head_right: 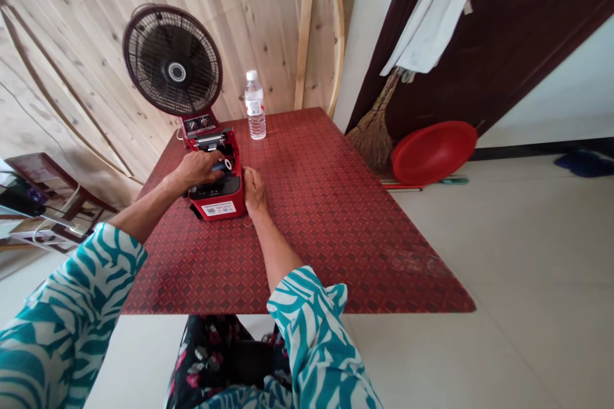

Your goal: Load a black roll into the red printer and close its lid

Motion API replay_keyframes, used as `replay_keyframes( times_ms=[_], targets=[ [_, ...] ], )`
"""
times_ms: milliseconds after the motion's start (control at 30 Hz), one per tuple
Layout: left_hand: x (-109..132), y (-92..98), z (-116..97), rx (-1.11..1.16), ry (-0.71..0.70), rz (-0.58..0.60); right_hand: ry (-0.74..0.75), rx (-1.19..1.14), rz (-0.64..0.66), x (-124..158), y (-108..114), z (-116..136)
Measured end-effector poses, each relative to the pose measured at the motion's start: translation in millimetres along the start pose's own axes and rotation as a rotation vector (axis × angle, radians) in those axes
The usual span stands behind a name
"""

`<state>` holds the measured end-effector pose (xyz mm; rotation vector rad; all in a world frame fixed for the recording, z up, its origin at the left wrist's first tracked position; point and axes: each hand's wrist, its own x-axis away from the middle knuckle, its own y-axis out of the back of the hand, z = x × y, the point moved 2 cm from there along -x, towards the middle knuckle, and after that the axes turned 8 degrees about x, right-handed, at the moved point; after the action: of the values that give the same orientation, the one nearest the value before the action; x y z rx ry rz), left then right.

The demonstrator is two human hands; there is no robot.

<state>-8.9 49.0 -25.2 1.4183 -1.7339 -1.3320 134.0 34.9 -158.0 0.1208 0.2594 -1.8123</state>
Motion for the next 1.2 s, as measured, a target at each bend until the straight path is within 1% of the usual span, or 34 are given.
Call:
replay_keyframes(
  times_ms=[100, 167, 233, 300, 367, 400, 433, 533, 633, 733, 800, 900, 967, 1000, 1133, 1200],
  targets=[
    [12, 14.3, 0, 0.155, -0.079, -0.057, -0.001, 0.006, 0.000, 1, 1, 2],
    [21, 27.3, 13, 0.357, -0.126, -0.133, 0.005, 0.013, 0.005, 3, 2, 4],
    [28, 39.5, 36, 0.620, -0.111, -0.246, 0.006, 0.014, 0.007, 4, 2, 6],
    [32, 47.4, 67, 0.825, -0.033, -0.405, -0.003, 0.007, 0.006, 5, 3, 5],
    [31, 48.2, 99, 0.914, 0.050, -0.548, -0.015, 0.003, 0.001, 4, 3, 3],
    [30, 45.3, 112, 0.934, 0.086, -0.585, -0.017, 0.004, -0.001, 4, 3, 2],
    [27, 40.3, 124, 0.943, 0.133, -0.589, -0.017, 0.005, -0.001, 4, 4, 2],
    [19, 18.6, 149, 0.897, 0.301, -0.549, -0.024, 0.013, -0.001, 3, 4, 2],
    [16, -0.2, 160, 0.666, 0.413, -0.489, -0.034, 0.024, 0.002, 4, 5, 4],
    [19, -7.8, 165, 0.440, 0.432, -0.475, -0.026, 0.025, 0.001, 4, 5, 6],
    [22, -9.1, 166, 0.384, 0.407, -0.443, -0.026, 0.023, -0.003, 5, 5, 5],
    [25, -9.5, 166, 0.390, 0.336, -0.350, -0.033, 0.021, -0.004, 5, 4, 4],
    [27, -9.2, 166, 0.432, 0.289, -0.306, -0.031, 0.016, -0.003, 4, 4, 3],
    [28, -9.0, 165, 0.467, 0.271, -0.282, -0.028, 0.014, -0.004, 4, 4, 3],
    [29, -8.2, 163, 0.628, 0.228, -0.123, -0.017, 0.001, -0.007, 2, 3, 0],
    [29, -6.9, 162, 0.700, 0.226, -0.111, -0.018, -0.008, 0.000, 2, 3, -1]
  ],
)
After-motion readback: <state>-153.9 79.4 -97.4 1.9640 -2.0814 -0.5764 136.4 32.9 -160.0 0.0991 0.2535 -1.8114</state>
